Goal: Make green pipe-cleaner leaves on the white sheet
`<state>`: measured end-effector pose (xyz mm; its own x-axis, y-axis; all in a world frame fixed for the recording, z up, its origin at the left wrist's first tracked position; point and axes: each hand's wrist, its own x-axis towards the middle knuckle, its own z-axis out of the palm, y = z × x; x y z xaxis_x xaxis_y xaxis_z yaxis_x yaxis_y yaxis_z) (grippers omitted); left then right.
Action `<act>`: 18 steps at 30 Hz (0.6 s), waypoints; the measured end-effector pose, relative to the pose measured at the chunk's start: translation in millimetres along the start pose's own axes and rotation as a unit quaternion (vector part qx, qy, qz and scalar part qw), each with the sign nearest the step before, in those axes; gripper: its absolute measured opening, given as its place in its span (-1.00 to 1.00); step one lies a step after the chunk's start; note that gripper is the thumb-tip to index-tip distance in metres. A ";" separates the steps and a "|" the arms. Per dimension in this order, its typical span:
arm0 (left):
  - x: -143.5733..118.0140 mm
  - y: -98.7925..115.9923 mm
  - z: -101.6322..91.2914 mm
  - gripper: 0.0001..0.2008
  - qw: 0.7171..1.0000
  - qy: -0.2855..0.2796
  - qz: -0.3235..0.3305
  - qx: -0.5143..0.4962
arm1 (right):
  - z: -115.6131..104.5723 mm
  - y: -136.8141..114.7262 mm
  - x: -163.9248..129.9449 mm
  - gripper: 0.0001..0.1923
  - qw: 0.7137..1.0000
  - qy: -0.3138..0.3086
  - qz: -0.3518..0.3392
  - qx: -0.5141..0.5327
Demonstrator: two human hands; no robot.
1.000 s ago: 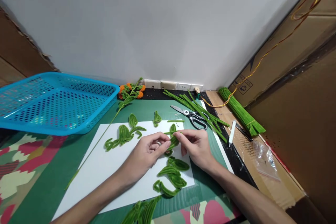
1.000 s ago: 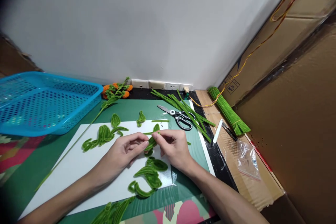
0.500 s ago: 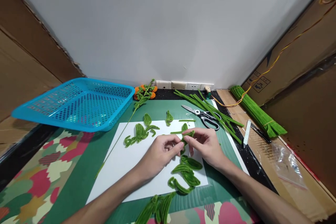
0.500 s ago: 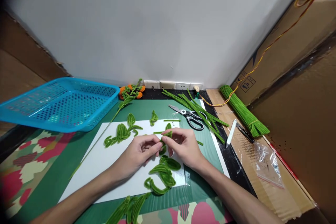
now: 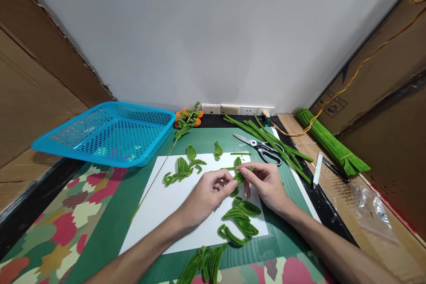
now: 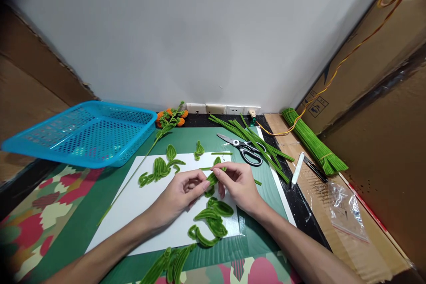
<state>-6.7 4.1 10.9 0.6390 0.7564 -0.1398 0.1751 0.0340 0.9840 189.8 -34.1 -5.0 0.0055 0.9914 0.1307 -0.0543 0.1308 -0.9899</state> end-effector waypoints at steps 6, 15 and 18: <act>-0.5 0.1 2.6 -0.67 0.999 0.007 0.011 0.048 | 2.1 3.2 -6.4 -0.73 0.988 0.019 -0.054 -0.143; -3.8 -1.5 5.3 -0.69 0.990 0.056 0.030 0.130 | 3.5 4.9 -5.5 -0.73 0.980 0.016 -0.059 -0.189; -3.7 -1.8 4.6 -0.69 0.994 0.051 0.024 0.099 | 2.6 6.0 -3.8 -0.72 0.992 0.018 -0.019 -0.120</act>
<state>-5.9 -1.8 9.1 0.5728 0.8165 -0.0722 0.2966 -0.1243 0.9469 186.9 -37.1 -11.3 0.0398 0.9846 0.1700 0.1862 0.1599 -0.9694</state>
